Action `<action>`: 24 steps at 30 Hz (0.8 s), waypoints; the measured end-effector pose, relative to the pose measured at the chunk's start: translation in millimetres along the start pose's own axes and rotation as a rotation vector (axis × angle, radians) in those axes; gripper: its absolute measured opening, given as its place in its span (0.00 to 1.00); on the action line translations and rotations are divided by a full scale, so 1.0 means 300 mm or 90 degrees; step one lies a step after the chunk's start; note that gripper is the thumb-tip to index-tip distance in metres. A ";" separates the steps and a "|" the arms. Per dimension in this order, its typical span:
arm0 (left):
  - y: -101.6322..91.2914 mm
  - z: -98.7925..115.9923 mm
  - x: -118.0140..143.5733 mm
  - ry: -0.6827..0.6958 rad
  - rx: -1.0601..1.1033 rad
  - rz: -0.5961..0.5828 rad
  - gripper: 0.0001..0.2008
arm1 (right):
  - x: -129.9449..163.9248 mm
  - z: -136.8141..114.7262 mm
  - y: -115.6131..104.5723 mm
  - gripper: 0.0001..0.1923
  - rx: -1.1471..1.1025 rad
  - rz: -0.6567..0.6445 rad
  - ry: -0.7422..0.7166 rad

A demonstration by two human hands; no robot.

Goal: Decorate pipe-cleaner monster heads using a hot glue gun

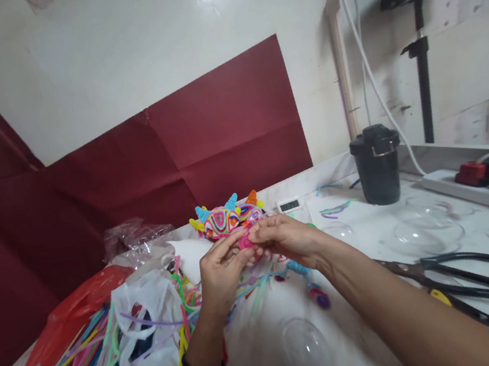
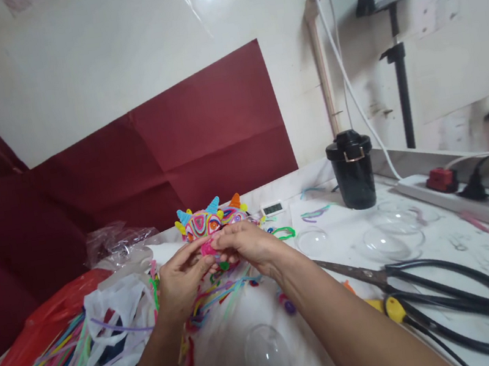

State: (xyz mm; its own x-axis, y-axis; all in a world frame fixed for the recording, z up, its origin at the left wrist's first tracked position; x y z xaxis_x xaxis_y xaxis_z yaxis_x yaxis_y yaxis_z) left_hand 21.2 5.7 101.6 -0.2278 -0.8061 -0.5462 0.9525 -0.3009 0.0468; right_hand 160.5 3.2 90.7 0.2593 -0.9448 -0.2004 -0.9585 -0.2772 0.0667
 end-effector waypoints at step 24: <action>-0.016 0.014 -0.007 0.071 -0.054 0.027 0.14 | 0.014 -0.022 0.035 0.19 0.013 0.000 -0.026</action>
State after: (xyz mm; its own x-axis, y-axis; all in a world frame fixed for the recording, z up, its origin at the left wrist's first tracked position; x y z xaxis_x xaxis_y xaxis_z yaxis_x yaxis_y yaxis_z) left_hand 16.2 6.6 106.0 -0.1675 -0.7545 -0.6346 0.9756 -0.2194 0.0034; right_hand 152.4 -4.9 96.9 0.2548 -0.9369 -0.2395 -0.9608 -0.2733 0.0468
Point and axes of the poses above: each hand's wrist, its own x-axis away from the middle knuckle, its own y-axis out of the palm, z = x × y, the point moved 4 cm from there along -x, towards the middle knuckle, and after that the axes turned 15 degrees about x, right-handed, at the moved point
